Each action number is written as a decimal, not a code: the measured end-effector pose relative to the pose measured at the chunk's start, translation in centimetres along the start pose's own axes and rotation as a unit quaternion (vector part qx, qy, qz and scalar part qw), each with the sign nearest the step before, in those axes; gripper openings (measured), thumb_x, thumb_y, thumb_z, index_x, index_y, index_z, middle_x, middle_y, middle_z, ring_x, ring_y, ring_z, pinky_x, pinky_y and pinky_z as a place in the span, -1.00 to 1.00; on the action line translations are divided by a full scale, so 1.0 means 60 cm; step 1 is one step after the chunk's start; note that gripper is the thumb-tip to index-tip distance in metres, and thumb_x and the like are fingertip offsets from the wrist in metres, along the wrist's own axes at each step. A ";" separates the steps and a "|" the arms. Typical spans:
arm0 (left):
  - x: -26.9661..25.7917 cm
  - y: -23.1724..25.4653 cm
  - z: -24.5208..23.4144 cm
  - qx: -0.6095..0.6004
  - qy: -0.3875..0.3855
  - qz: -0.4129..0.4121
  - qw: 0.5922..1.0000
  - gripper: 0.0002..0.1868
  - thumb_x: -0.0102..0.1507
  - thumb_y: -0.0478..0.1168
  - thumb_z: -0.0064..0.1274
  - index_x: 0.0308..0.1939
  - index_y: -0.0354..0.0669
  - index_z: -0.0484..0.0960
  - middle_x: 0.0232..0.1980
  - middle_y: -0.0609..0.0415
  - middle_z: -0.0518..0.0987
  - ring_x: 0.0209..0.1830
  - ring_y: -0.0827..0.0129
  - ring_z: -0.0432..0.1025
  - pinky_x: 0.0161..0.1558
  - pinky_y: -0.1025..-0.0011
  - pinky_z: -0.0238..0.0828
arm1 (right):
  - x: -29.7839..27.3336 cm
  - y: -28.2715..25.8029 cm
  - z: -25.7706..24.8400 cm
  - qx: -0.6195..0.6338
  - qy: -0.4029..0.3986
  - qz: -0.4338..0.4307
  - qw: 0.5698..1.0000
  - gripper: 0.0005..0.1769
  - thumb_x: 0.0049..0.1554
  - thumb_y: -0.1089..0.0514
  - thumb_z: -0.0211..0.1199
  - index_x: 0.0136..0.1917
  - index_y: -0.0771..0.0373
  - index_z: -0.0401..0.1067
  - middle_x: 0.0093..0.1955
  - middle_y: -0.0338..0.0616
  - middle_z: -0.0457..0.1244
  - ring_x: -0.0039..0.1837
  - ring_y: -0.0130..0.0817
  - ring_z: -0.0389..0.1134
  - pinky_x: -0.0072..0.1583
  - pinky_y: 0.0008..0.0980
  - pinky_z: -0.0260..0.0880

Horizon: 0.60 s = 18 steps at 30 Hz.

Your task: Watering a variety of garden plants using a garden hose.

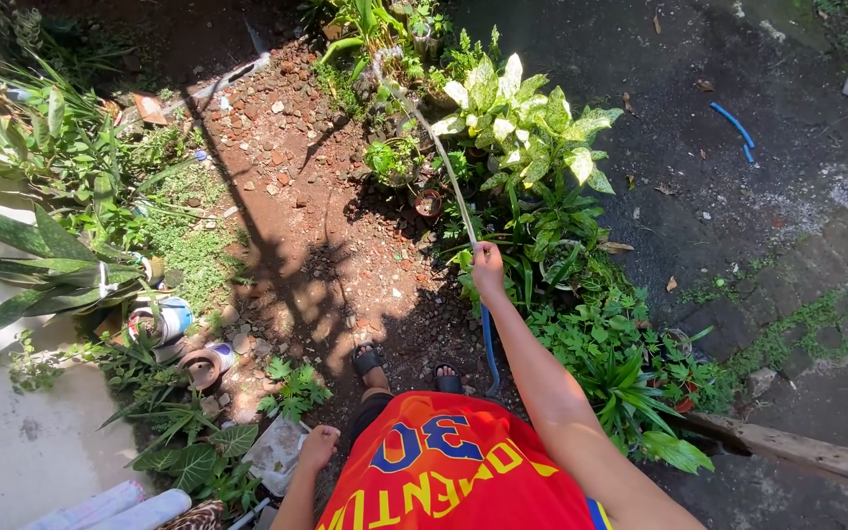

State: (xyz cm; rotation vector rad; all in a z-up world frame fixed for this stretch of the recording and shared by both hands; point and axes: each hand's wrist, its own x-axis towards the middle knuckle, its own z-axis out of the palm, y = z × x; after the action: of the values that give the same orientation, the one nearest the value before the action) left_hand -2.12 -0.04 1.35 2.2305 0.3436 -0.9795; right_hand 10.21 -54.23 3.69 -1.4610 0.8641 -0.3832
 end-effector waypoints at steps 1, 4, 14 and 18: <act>-0.002 0.002 0.000 0.000 0.000 0.000 1.000 -0.76 0.25 -0.11 0.17 -0.14 -0.20 0.68 -0.35 0.06 0.70 -0.47 0.39 0.57 -0.29 0.39 0.50 | 0.002 -0.001 0.003 0.000 0.000 0.000 1.000 -0.69 0.36 -0.09 0.09 0.15 0.18 0.37 -0.25 -0.32 0.27 -0.26 -0.58 0.23 -0.22 -0.48 0.23; -0.002 0.009 -0.001 -0.005 0.005 -0.006 1.000 -0.76 0.25 -0.12 0.18 -0.14 -0.21 0.68 -0.36 0.06 0.69 -0.47 0.38 0.56 -0.30 0.36 0.50 | 0.004 -0.015 0.012 0.032 -0.045 0.015 0.998 -0.69 0.33 -0.09 0.13 0.12 0.17 0.36 -0.27 -0.34 0.23 -0.31 -0.59 0.14 -0.27 -0.49 0.14; 0.008 -0.003 0.009 -0.030 -0.007 0.007 0.999 -0.74 0.25 -0.11 0.17 -0.14 -0.25 0.67 -0.36 0.06 0.68 -0.48 0.37 0.54 -0.32 0.35 0.49 | -0.021 -0.052 0.017 0.053 -0.043 0.039 0.997 -0.70 0.33 -0.11 0.10 0.12 0.13 0.31 -0.31 -0.35 0.21 -0.37 -0.61 0.13 -0.32 -0.51 0.14; 0.006 -0.001 0.010 -0.044 0.001 0.007 0.999 -0.75 0.25 -0.12 0.18 -0.15 -0.24 0.68 -0.38 0.05 0.68 -0.48 0.38 0.54 -0.33 0.37 0.50 | -0.006 -0.031 0.018 0.018 0.023 -0.033 0.999 -0.71 0.36 -0.09 0.15 0.12 0.16 0.35 -0.28 -0.35 0.22 -0.32 -0.64 0.16 -0.28 -0.53 0.19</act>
State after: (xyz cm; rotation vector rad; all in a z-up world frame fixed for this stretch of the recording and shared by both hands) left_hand -2.21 -0.40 0.76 2.1519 0.3638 -0.9382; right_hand 11.22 -53.44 5.47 -1.4547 0.8430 -0.4800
